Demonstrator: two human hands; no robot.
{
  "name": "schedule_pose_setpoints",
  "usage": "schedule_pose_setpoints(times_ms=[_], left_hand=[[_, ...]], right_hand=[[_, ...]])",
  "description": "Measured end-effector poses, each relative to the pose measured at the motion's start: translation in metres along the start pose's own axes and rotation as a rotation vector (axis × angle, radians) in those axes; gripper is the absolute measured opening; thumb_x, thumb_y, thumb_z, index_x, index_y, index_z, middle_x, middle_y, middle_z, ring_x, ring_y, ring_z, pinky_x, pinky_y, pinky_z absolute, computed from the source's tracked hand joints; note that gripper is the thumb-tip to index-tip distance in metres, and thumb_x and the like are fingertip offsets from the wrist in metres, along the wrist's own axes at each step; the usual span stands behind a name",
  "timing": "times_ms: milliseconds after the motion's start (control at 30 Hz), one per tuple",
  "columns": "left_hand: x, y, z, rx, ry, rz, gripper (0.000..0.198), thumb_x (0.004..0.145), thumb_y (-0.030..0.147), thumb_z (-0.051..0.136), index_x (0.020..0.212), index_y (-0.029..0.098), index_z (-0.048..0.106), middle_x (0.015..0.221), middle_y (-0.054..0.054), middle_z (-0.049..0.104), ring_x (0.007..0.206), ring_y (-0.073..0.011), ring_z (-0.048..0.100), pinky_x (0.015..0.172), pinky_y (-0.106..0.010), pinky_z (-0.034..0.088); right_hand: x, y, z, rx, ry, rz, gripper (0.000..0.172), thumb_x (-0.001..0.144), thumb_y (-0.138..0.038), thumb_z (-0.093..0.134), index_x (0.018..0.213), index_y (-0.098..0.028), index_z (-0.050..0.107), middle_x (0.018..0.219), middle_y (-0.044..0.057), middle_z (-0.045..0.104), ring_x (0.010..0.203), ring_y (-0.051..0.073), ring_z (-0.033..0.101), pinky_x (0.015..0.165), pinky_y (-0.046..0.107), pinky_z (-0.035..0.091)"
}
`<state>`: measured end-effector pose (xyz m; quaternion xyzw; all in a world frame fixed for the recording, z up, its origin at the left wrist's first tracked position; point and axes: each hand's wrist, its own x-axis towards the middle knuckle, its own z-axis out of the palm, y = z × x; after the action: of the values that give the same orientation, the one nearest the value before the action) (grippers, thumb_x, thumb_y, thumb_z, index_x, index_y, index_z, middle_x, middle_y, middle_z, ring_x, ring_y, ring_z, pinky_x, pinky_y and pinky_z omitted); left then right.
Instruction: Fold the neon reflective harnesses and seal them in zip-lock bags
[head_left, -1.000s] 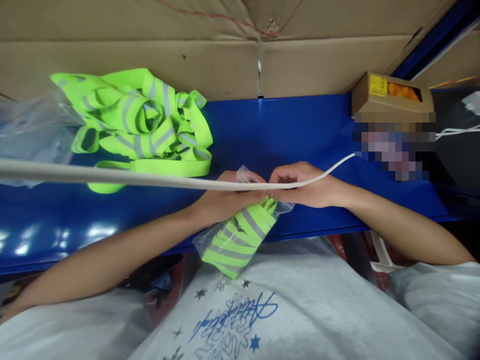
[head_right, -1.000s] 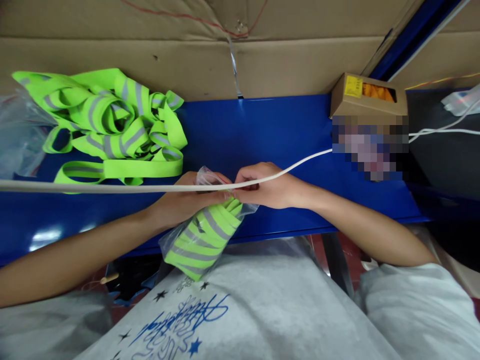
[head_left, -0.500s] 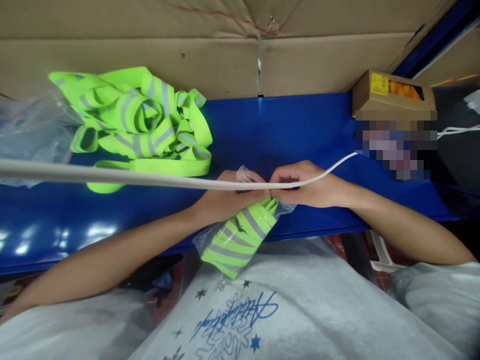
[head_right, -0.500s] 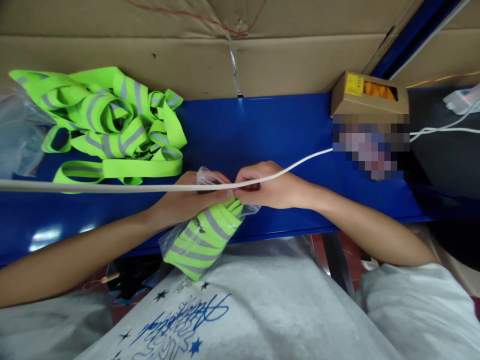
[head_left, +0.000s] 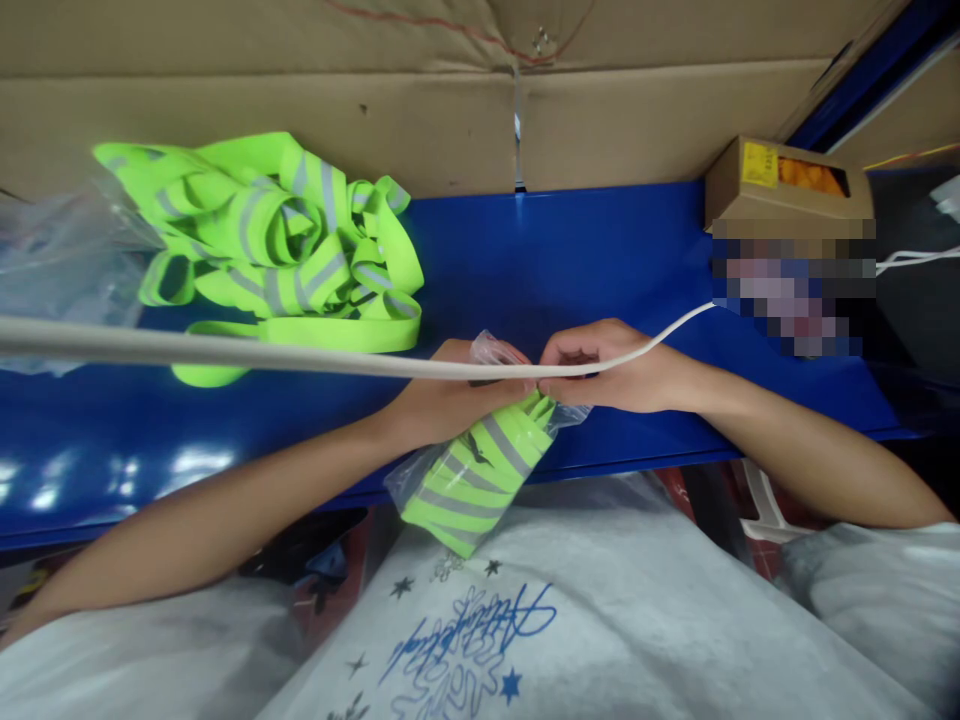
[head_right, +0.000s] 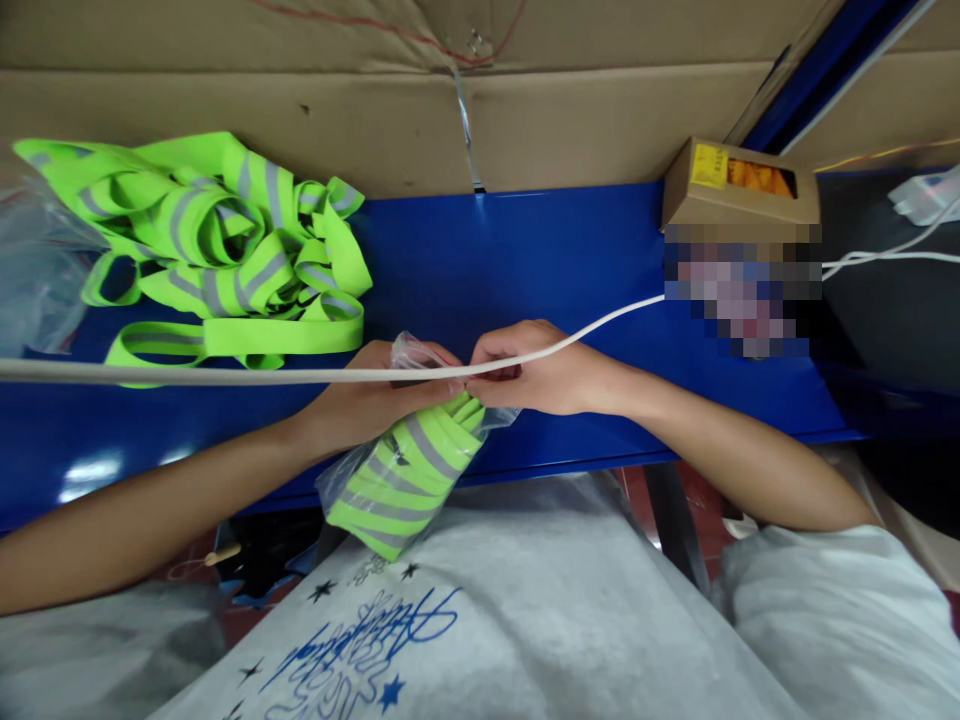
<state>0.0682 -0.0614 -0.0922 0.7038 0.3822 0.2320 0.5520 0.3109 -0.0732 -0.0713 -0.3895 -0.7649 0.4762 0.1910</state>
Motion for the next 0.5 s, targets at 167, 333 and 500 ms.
schedule_pose_setpoints(times_ms=[167, 333, 500], left_hand=[[-0.0012, 0.0005, 0.0001, 0.006, 0.022, -0.01, 0.026, 0.091, 0.044, 0.081, 0.096, 0.018, 0.081, 0.093, -0.006, 0.081, 0.088, -0.0202, 0.075, 0.077, -0.028, 0.058], [-0.0005, 0.0006, 0.0006, 0.036, 0.027, 0.0, 0.026, 0.091, 0.045, 0.081, 0.094, 0.018, 0.081, 0.092, -0.005, 0.081, 0.087, -0.019, 0.075, 0.078, -0.027, 0.058], [-0.0005, 0.0012, 0.0018, 0.035, 0.028, -0.004, 0.031, 0.091, 0.049, 0.081, 0.094, 0.017, 0.081, 0.092, -0.005, 0.081, 0.089, -0.02, 0.075, 0.077, -0.027, 0.058]], right_hand=[[0.0006, 0.0009, 0.0004, -0.004, 0.004, 0.009, 0.027, 0.094, -0.038, 0.068, 0.094, -0.012, 0.075, 0.08, 0.003, 0.071, 0.071, 0.011, 0.058, 0.063, 0.024, 0.04], [0.0006, 0.0004, 0.0003, 0.019, 0.004, 0.006, 0.023, 0.093, -0.035, 0.068, 0.093, -0.013, 0.074, 0.08, 0.003, 0.071, 0.071, 0.011, 0.059, 0.063, 0.024, 0.041], [-0.0004, -0.0013, 0.0001, 0.037, -0.001, 0.02, 0.021, 0.092, -0.034, 0.068, 0.093, -0.013, 0.074, 0.081, 0.003, 0.072, 0.072, 0.011, 0.059, 0.064, 0.024, 0.042]])
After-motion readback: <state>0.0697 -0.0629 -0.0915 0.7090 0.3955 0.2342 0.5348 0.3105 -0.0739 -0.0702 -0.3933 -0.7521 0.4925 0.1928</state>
